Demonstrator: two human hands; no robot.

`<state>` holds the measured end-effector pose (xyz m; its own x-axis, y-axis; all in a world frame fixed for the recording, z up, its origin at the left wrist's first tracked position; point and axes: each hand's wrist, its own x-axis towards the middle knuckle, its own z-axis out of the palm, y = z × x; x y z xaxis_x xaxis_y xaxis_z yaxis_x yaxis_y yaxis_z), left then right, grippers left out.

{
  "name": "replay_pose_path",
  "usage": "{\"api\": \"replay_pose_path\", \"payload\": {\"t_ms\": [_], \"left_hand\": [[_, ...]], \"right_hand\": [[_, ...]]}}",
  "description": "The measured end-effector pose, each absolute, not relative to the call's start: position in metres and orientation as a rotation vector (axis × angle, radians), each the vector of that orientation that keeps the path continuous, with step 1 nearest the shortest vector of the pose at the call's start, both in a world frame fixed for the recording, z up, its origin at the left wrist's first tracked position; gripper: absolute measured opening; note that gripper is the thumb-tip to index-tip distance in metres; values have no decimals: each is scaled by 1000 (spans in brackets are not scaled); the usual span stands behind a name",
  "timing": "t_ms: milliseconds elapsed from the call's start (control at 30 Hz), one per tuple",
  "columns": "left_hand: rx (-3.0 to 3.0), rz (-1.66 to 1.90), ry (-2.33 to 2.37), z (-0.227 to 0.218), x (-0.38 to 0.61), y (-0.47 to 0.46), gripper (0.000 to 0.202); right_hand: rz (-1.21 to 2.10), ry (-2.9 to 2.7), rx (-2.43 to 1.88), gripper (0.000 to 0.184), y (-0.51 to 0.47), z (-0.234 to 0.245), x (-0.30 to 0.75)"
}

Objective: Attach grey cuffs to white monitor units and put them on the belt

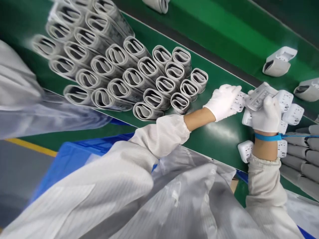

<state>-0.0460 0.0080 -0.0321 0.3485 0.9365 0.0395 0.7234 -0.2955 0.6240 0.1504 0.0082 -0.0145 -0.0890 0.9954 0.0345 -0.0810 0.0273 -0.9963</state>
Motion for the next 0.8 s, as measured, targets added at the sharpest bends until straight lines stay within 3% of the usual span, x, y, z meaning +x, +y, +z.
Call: {"api": "replay_pose_path", "payload": {"t_ms": [100, 267, 500, 800], "left_hand": [[2131, 476, 1461, -26, -53, 12, 84], [2291, 522, 1295, -29, -55, 18, 103], [2218, 590, 1412, -29, -36, 19, 77], [2181, 425, 1498, -19, -43, 15, 88]], "right_hand": [[1394, -1068, -1080, 52, 8, -9, 150], [1444, -932, -1073, 49, 7, -3, 148], [1347, -1040, -1061, 56, 5, -5, 145], [1021, -1360, -1052, 76, 9, -15, 150]]}}
